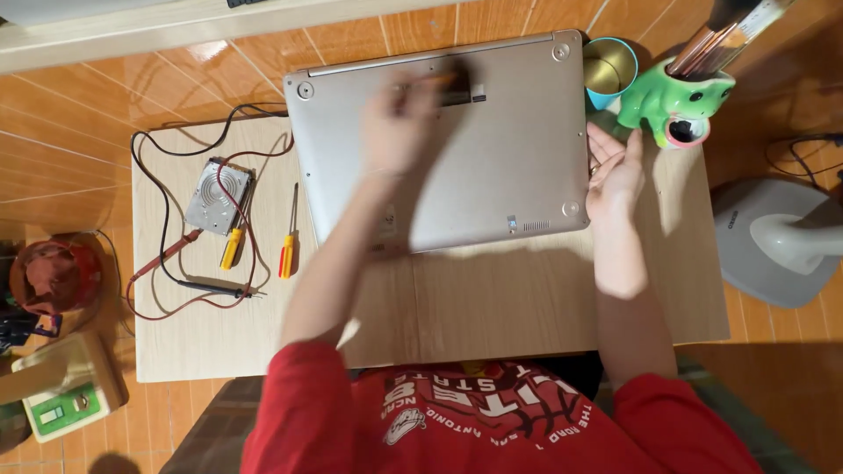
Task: Measure the laptop dimensions and perform a keyboard key repair.
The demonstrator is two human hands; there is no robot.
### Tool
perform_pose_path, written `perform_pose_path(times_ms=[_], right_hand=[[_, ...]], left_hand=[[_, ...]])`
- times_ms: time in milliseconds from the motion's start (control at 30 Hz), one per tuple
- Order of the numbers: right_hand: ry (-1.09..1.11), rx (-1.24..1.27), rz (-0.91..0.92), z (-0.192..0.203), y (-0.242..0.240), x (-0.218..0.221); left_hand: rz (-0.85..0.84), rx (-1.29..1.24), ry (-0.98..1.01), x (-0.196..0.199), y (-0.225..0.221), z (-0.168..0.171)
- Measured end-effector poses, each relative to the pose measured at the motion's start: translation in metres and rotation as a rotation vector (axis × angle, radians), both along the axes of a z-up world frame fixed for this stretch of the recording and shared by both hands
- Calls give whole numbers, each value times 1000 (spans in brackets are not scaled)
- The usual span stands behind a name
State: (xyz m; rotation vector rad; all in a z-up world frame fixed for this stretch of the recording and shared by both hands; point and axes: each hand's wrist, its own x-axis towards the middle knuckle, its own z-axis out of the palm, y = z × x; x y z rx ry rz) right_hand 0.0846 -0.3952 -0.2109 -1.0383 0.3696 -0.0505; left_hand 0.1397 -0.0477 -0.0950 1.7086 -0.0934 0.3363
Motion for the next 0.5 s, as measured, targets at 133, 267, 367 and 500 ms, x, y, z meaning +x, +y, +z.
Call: perform_pose_path(times_ms=[133, 267, 367, 500], right_hand=[[-39, -55, -36, 1, 9, 8], [-57, -138, -80, -4, 16, 1], [-88, -167, -98, -1, 18, 3], [-137, -197, -96, -13, 9, 7]], left_hand=[[87, -75, -43, -39, 153, -3], [411, 452, -134, -49, 119, -2], [198, 425, -120, -40, 3, 16], [-243, 399, -179, -29, -125, -14]])
